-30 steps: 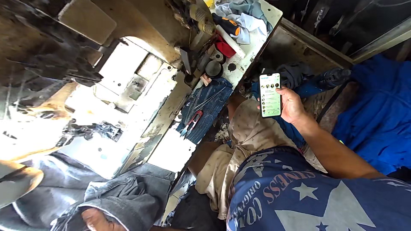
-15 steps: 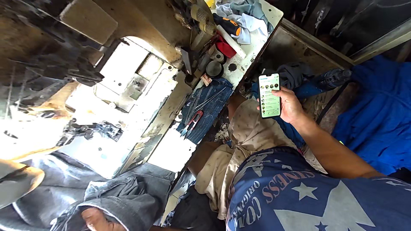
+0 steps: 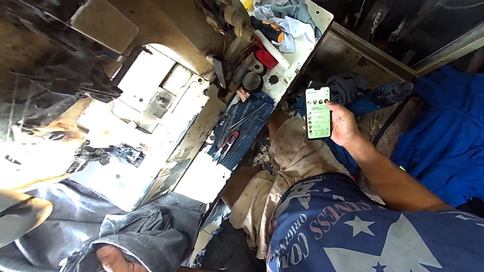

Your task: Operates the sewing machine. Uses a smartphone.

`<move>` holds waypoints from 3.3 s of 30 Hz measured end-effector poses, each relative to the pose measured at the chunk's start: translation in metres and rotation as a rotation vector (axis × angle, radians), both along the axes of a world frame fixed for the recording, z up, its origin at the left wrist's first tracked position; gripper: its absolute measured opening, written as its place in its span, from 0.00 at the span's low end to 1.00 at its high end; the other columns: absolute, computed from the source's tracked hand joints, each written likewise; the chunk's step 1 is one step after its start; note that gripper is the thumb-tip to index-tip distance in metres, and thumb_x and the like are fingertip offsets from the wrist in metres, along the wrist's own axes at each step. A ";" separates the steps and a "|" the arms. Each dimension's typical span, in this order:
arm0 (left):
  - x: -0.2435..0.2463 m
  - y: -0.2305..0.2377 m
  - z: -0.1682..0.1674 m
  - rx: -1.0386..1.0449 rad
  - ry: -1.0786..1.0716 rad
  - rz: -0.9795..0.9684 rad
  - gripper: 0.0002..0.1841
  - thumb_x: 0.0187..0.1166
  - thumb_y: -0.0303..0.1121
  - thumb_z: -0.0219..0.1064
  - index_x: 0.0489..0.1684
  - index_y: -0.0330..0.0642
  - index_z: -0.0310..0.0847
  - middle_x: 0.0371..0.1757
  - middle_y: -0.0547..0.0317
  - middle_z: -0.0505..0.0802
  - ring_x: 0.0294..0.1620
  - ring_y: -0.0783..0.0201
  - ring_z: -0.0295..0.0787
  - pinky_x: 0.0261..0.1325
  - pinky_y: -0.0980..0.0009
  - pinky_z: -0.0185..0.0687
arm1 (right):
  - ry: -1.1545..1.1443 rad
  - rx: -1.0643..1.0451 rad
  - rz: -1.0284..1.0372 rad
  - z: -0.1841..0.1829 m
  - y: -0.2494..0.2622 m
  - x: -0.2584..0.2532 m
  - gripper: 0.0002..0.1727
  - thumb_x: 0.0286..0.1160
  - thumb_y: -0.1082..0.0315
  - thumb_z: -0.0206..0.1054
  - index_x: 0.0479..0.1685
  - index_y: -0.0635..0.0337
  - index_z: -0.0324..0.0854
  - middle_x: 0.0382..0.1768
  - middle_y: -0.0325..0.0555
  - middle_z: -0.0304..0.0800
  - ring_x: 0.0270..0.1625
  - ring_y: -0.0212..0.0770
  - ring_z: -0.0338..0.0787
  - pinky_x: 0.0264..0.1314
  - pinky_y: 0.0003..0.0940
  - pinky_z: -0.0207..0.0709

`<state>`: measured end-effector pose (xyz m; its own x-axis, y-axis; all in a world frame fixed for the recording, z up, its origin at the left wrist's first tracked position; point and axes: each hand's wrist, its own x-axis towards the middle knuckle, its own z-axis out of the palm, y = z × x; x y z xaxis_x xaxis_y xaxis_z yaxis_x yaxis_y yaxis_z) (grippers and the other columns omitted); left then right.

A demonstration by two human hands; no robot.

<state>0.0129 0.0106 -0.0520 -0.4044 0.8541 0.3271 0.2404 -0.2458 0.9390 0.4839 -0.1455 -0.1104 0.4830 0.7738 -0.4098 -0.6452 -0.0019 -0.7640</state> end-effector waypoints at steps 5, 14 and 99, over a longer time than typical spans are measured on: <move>-0.009 0.001 -0.004 -0.010 0.055 -0.004 0.21 0.89 0.21 0.54 0.73 0.12 0.59 0.53 0.45 0.90 0.55 0.69 0.92 0.62 0.72 0.88 | -0.035 -0.032 -0.016 0.006 -0.002 0.000 0.27 0.93 0.46 0.43 0.77 0.52 0.72 0.64 0.54 0.89 0.63 0.54 0.92 0.63 0.58 0.87; 0.028 -0.010 0.018 -0.051 0.046 0.063 0.20 0.90 0.21 0.51 0.73 0.12 0.58 0.53 0.44 0.89 0.55 0.75 0.89 0.63 0.79 0.84 | -0.040 0.043 -0.047 0.003 0.002 0.007 0.27 0.94 0.51 0.42 0.75 0.60 0.71 0.63 0.61 0.88 0.63 0.59 0.91 0.65 0.62 0.85; -0.019 0.002 -0.008 -0.043 0.055 -0.104 0.21 0.91 0.23 0.47 0.75 0.13 0.56 0.60 0.45 0.87 0.64 0.72 0.86 0.72 0.73 0.81 | -0.056 0.060 -0.041 -0.001 0.001 0.013 0.32 0.95 0.47 0.33 0.80 0.59 0.68 0.66 0.63 0.86 0.66 0.61 0.89 0.66 0.63 0.84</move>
<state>-0.0060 0.0129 -0.0600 -0.2952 0.9043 0.3085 0.2671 -0.2319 0.9354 0.4967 -0.1447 -0.1110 0.5357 0.7753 -0.3345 -0.6001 0.0708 -0.7968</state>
